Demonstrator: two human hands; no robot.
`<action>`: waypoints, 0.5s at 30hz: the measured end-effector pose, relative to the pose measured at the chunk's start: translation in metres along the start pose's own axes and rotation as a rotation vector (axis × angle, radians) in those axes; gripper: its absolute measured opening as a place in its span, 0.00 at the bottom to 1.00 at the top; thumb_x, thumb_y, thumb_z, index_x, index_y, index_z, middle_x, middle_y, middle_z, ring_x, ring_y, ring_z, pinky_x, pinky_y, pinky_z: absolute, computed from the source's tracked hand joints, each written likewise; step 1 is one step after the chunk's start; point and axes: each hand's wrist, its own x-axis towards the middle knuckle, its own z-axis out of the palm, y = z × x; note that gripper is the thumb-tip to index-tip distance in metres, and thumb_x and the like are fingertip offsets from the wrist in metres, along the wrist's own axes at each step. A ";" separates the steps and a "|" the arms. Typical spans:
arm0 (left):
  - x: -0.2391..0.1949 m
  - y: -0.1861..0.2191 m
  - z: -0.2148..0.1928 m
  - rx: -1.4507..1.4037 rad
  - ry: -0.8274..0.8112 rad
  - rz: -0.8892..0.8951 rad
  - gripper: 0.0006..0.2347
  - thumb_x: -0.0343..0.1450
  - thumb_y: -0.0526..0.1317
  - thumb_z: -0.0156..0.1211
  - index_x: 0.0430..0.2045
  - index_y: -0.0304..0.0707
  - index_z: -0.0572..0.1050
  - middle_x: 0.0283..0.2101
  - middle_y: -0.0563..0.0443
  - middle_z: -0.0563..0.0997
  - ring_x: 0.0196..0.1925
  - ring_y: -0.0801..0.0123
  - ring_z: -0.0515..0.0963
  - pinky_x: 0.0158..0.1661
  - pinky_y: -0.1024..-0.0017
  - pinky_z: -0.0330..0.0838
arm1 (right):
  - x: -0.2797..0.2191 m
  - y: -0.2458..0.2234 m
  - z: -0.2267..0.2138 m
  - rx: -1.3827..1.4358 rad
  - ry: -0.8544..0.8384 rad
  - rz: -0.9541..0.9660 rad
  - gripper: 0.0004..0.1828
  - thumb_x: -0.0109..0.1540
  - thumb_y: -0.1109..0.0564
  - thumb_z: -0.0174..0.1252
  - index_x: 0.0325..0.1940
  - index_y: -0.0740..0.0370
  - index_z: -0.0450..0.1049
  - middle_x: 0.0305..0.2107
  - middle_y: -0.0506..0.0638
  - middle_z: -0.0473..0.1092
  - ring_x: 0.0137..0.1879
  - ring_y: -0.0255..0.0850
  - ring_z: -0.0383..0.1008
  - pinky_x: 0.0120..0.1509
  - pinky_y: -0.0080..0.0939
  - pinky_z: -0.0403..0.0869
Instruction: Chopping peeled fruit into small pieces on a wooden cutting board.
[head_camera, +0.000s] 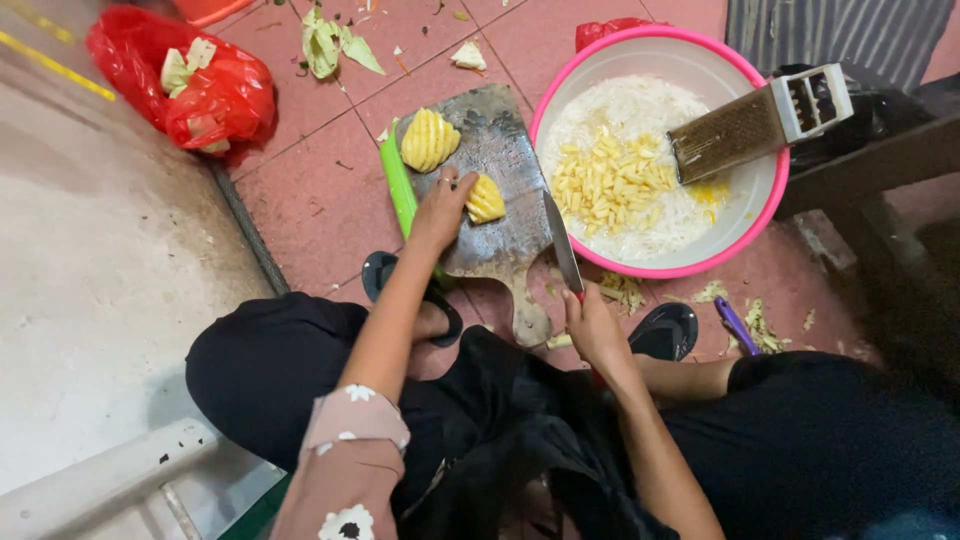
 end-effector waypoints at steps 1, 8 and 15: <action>0.011 -0.003 0.000 0.003 -0.001 0.010 0.23 0.71 0.24 0.56 0.59 0.50 0.66 0.55 0.38 0.66 0.52 0.38 0.78 0.52 0.49 0.76 | 0.003 0.005 0.001 0.008 0.006 0.001 0.24 0.70 0.39 0.42 0.58 0.59 0.65 0.36 0.78 0.73 0.52 0.74 0.74 0.57 0.68 0.71; 0.065 -0.050 0.069 0.549 -0.128 0.604 0.20 0.64 0.45 0.66 0.50 0.69 0.71 0.56 0.64 0.75 0.63 0.58 0.71 0.59 0.56 0.68 | 0.001 0.002 -0.001 0.080 0.029 -0.030 0.22 0.69 0.41 0.44 0.49 0.64 0.65 0.35 0.80 0.72 0.50 0.74 0.74 0.54 0.69 0.72; 0.038 -0.008 0.070 0.337 -0.137 0.152 0.30 0.58 0.61 0.68 0.46 0.42 0.73 0.38 0.44 0.79 0.40 0.47 0.82 0.41 0.54 0.77 | 0.054 0.038 0.028 -0.050 0.131 -0.044 0.21 0.70 0.40 0.43 0.46 0.62 0.63 0.34 0.78 0.73 0.50 0.73 0.76 0.54 0.66 0.74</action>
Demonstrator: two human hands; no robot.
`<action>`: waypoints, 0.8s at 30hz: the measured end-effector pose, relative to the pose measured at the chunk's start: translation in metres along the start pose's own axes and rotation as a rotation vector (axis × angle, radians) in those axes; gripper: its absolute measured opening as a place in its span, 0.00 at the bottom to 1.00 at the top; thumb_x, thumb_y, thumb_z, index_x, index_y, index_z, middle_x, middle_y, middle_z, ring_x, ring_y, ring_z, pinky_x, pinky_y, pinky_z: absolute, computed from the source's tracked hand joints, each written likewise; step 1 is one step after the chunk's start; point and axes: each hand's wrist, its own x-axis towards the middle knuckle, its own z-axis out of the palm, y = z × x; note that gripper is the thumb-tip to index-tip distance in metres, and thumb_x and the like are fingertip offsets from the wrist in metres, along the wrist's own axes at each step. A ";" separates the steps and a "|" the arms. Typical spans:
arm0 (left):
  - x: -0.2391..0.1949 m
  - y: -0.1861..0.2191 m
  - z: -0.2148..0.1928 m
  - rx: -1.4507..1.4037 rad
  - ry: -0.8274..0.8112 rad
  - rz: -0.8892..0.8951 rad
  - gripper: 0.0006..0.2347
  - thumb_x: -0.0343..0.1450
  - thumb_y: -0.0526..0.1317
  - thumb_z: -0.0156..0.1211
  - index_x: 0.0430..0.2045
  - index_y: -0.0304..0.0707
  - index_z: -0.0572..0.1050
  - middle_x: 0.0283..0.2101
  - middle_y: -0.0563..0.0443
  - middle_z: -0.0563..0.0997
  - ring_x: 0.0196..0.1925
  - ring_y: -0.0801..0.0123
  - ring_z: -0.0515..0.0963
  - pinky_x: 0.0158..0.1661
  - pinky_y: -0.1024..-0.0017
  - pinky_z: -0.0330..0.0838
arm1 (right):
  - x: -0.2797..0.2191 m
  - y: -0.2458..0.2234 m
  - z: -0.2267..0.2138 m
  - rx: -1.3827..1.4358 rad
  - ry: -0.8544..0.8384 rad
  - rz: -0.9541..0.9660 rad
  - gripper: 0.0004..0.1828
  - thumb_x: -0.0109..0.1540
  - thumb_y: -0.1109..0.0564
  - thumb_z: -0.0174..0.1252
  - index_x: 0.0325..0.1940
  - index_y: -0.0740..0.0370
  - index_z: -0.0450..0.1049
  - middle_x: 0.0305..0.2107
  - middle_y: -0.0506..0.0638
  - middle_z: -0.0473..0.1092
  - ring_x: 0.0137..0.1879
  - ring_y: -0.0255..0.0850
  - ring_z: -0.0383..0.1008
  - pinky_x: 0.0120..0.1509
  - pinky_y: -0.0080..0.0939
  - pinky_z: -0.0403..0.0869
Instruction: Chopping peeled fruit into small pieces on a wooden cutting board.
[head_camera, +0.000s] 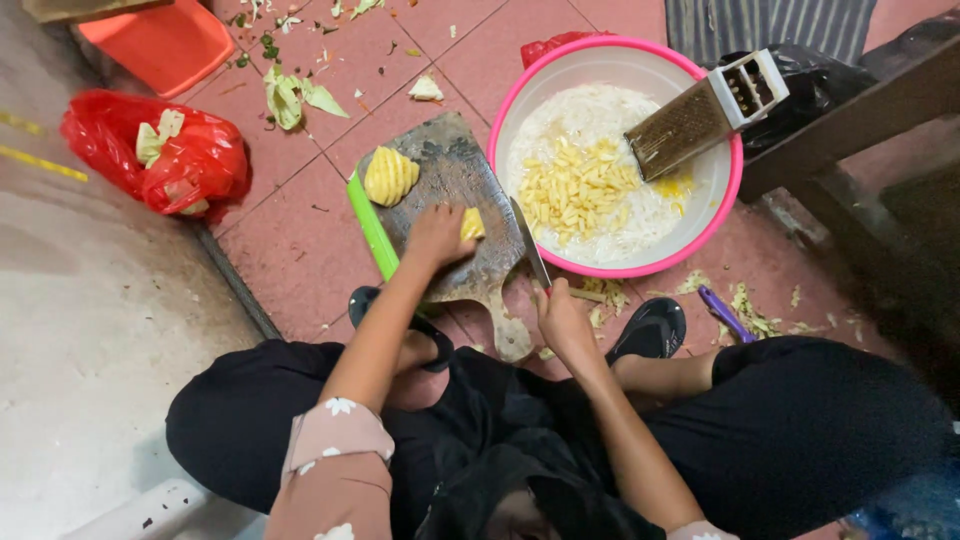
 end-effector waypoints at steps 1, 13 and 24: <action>-0.006 0.011 0.006 -0.001 0.002 -0.001 0.30 0.58 0.61 0.68 0.46 0.42 0.73 0.38 0.44 0.79 0.40 0.47 0.82 0.41 0.54 0.77 | 0.004 -0.001 0.008 -0.002 0.001 -0.001 0.21 0.70 0.40 0.43 0.46 0.62 0.63 0.34 0.78 0.73 0.50 0.73 0.76 0.54 0.66 0.74; -0.044 0.046 0.011 -0.519 0.497 -0.028 0.25 0.69 0.46 0.67 0.58 0.34 0.68 0.61 0.34 0.67 0.65 0.41 0.69 0.65 0.52 0.64 | 0.043 0.034 0.080 -0.448 0.140 -0.188 0.19 0.70 0.39 0.39 0.41 0.56 0.62 0.25 0.68 0.76 0.42 0.69 0.80 0.62 0.82 0.57; -0.046 0.042 0.007 -0.553 0.604 0.044 0.12 0.72 0.38 0.64 0.50 0.45 0.77 0.56 0.40 0.74 0.61 0.42 0.74 0.62 0.52 0.70 | 0.054 0.022 0.073 -0.453 0.066 -0.118 0.18 0.71 0.40 0.38 0.43 0.55 0.60 0.27 0.65 0.77 0.40 0.67 0.81 0.50 0.76 0.70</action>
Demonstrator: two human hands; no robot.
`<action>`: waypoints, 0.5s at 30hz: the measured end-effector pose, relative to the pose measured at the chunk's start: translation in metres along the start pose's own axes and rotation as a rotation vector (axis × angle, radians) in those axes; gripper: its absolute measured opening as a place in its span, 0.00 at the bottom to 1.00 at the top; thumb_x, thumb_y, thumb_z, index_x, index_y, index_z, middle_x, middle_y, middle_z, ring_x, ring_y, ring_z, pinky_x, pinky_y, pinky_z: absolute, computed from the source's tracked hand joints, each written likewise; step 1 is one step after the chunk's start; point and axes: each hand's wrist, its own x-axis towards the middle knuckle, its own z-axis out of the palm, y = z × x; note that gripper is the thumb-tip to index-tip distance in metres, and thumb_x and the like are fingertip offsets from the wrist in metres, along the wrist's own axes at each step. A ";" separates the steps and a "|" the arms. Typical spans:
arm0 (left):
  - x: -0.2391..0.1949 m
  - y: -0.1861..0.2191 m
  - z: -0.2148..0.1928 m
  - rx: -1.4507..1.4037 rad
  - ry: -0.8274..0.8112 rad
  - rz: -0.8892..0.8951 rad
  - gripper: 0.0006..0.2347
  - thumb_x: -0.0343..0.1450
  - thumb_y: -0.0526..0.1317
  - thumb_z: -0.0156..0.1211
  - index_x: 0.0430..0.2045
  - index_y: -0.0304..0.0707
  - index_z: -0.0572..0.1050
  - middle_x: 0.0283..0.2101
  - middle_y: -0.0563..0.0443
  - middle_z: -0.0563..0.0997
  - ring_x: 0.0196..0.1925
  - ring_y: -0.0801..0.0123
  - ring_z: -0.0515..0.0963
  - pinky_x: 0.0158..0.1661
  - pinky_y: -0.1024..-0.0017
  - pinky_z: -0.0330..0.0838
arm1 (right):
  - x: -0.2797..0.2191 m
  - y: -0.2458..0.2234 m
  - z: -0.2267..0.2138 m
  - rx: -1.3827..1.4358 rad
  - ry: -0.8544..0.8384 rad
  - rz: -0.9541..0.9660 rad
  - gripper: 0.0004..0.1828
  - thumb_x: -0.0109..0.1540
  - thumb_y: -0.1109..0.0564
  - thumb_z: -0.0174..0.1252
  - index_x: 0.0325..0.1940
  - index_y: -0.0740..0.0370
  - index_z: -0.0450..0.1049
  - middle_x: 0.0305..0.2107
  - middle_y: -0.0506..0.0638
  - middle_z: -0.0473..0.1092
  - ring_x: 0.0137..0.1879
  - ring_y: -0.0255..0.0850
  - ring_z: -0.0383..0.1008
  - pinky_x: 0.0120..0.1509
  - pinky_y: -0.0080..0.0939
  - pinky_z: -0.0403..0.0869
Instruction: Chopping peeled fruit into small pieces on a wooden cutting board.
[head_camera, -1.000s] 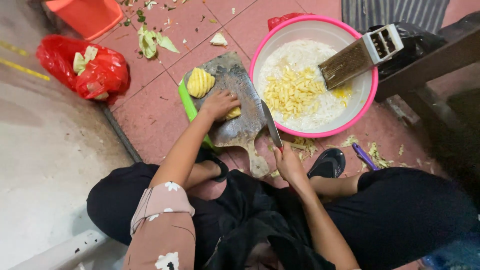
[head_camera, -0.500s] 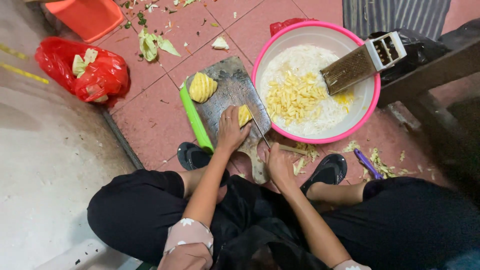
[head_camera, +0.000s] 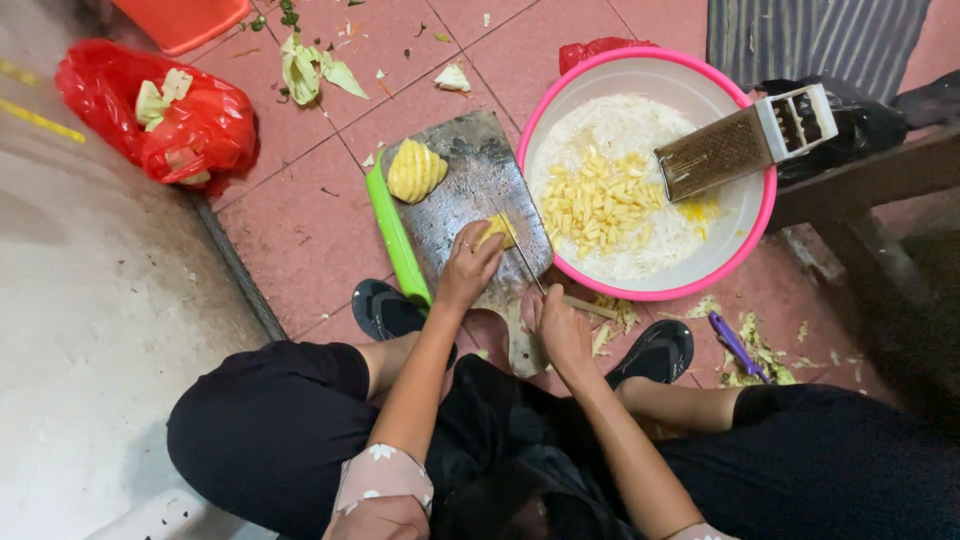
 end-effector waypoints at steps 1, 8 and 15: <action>0.002 0.002 -0.001 -0.002 0.001 -0.001 0.12 0.72 0.38 0.64 0.50 0.45 0.77 0.56 0.40 0.74 0.61 0.42 0.74 0.62 0.52 0.70 | -0.002 -0.003 -0.008 -0.002 -0.001 0.001 0.18 0.71 0.40 0.38 0.43 0.55 0.60 0.27 0.65 0.77 0.40 0.67 0.81 0.50 0.76 0.70; 0.004 0.007 -0.004 0.040 0.005 -0.033 0.07 0.74 0.40 0.61 0.44 0.47 0.78 0.53 0.42 0.74 0.60 0.43 0.75 0.60 0.53 0.72 | -0.001 -0.028 -0.045 0.051 -0.055 0.000 0.19 0.71 0.40 0.37 0.44 0.57 0.60 0.29 0.68 0.76 0.41 0.69 0.80 0.49 0.68 0.75; 0.006 0.008 -0.004 0.037 0.015 -0.035 0.06 0.74 0.40 0.61 0.44 0.47 0.77 0.54 0.42 0.74 0.60 0.43 0.75 0.59 0.54 0.72 | 0.040 -0.052 -0.041 0.103 -0.097 0.022 0.18 0.72 0.42 0.36 0.46 0.58 0.59 0.33 0.68 0.76 0.45 0.69 0.79 0.49 0.65 0.76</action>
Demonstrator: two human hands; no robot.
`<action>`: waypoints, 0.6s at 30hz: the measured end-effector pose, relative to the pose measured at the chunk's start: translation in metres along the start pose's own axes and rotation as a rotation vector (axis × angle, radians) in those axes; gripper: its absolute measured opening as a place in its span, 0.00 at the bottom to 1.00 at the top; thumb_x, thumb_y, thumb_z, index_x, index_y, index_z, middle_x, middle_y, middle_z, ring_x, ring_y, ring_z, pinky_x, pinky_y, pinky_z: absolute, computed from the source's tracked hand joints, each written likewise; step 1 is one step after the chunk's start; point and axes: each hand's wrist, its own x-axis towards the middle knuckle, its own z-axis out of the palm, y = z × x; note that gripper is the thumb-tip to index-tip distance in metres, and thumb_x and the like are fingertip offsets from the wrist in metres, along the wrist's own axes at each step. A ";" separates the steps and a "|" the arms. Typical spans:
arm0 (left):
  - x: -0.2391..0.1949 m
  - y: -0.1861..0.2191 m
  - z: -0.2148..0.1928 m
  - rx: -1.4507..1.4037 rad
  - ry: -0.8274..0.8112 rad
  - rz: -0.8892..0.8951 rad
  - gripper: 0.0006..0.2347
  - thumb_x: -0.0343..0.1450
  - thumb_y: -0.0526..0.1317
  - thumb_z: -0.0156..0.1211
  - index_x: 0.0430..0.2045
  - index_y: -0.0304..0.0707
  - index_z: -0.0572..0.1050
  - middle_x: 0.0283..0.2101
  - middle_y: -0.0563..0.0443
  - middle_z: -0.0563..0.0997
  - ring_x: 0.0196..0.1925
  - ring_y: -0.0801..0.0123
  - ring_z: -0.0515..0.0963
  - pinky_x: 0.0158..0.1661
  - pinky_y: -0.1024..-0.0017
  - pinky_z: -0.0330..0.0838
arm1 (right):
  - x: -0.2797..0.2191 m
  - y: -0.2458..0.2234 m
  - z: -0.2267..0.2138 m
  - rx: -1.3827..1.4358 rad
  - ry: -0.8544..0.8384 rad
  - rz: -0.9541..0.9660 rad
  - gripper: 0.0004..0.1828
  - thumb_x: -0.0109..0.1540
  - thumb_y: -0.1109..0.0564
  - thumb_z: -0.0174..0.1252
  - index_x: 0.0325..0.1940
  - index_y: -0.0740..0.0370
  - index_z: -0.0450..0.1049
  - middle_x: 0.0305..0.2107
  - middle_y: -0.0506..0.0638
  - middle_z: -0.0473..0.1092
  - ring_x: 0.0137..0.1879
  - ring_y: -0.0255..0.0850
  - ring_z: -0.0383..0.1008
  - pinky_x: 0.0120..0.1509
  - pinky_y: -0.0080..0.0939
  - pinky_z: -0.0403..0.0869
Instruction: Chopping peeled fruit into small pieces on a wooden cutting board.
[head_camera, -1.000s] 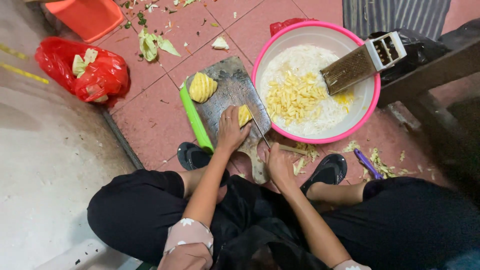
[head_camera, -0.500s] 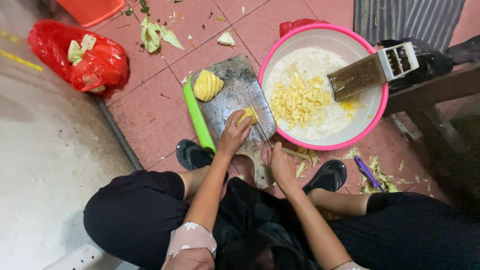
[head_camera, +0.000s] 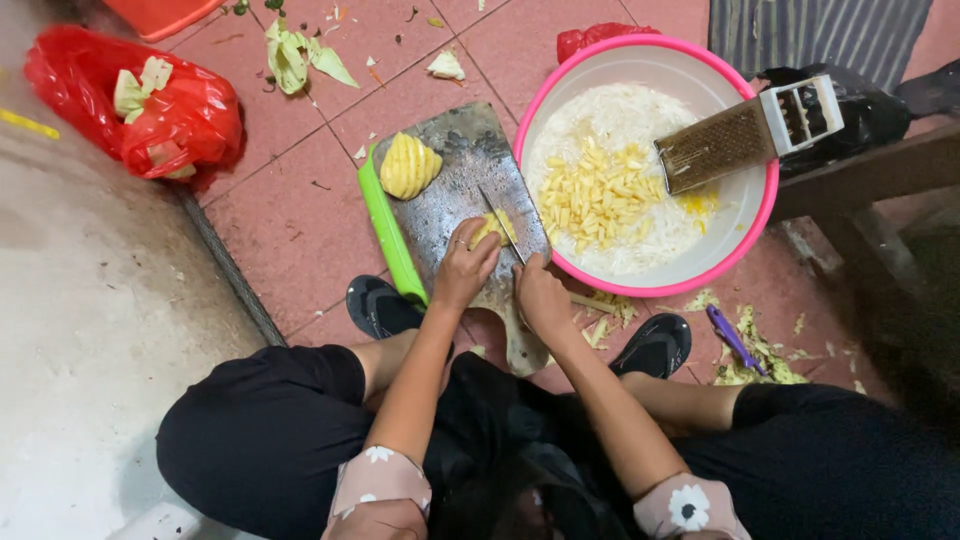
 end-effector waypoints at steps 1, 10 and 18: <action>-0.001 0.001 -0.001 -0.001 -0.004 0.005 0.06 0.74 0.40 0.61 0.44 0.47 0.77 0.54 0.42 0.74 0.60 0.43 0.75 0.59 0.54 0.72 | -0.004 0.002 0.000 0.005 0.001 0.004 0.18 0.72 0.42 0.36 0.46 0.58 0.59 0.33 0.68 0.76 0.45 0.69 0.79 0.49 0.65 0.76; 0.002 0.001 -0.003 0.026 0.019 0.024 0.07 0.75 0.41 0.60 0.45 0.45 0.77 0.53 0.40 0.74 0.59 0.42 0.75 0.58 0.53 0.73 | -0.051 0.048 0.012 0.020 -0.061 0.027 0.19 0.71 0.41 0.38 0.47 0.59 0.59 0.34 0.69 0.75 0.47 0.71 0.78 0.51 0.68 0.76; -0.004 -0.003 0.005 -0.025 0.057 -0.012 0.10 0.71 0.42 0.64 0.44 0.49 0.77 0.52 0.45 0.73 0.58 0.43 0.75 0.58 0.53 0.73 | -0.034 0.073 -0.026 0.105 0.099 0.099 0.23 0.72 0.38 0.35 0.47 0.61 0.59 0.33 0.74 0.74 0.46 0.73 0.77 0.49 0.69 0.74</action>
